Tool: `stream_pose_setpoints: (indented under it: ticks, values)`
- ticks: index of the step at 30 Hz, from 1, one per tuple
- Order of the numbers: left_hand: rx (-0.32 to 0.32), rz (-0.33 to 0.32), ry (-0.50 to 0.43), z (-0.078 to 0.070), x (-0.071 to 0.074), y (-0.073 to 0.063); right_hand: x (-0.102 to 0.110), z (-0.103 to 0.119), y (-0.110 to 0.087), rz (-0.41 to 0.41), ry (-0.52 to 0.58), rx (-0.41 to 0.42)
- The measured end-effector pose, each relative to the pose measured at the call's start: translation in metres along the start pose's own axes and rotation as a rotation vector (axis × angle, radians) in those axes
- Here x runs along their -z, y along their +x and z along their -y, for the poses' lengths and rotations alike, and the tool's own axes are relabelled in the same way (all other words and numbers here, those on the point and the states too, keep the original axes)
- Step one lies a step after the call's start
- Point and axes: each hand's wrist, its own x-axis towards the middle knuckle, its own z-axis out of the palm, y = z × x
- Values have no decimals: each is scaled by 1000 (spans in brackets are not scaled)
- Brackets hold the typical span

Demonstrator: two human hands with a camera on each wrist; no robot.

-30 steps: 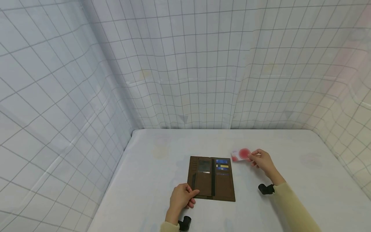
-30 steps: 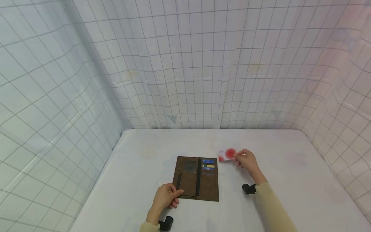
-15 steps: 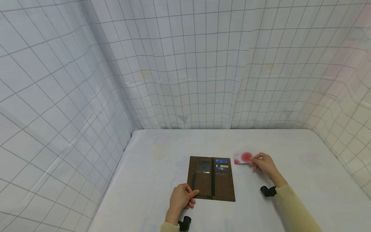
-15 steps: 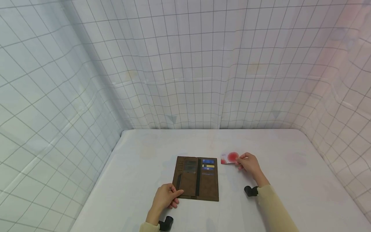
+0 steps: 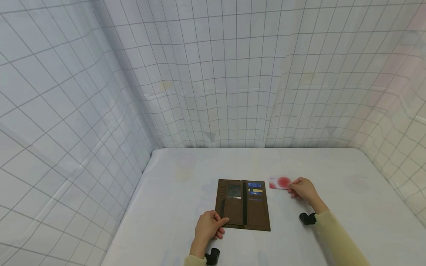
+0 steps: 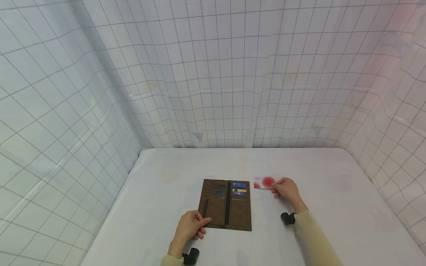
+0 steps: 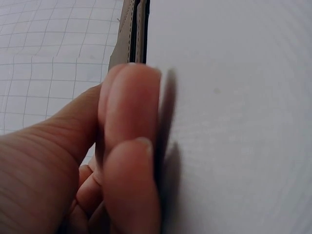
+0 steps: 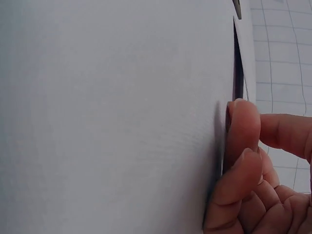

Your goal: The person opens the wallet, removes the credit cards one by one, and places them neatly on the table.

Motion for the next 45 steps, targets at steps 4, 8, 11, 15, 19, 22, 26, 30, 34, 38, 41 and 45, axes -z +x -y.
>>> stream_pose_setpoints:
  ticks: [4,8,11,15,19,22,26,30,34,38,41,45]
  values:
    - [0,-1,-5,-1,0,0,0,1,1,14,-5,-33]
    - [2,2,-16,0,0,-1,1,3,0,31,-5,-64]
    - [3,5,-22,1,-1,-1,2,5,0,48,11,-74]
    - [3,5,-27,2,-1,-1,3,7,-1,65,30,-70]
    - [2,4,-29,2,-1,-2,3,7,-2,75,34,-73]
    - [-1,5,-29,2,-1,-3,2,7,-2,78,29,-82]
    - [-3,6,-27,2,-1,-3,1,7,-3,65,23,-89]
    - [1,4,-21,1,-1,-2,0,8,-2,57,29,-84]
    - [4,3,-12,1,0,-1,0,8,-1,54,41,-73]
    - [0,5,-13,1,0,0,1,10,-1,52,40,-66]
    - [-1,5,-9,1,0,0,1,10,-1,53,36,-72]
    - [1,3,-6,1,0,0,-1,9,1,36,13,-58]
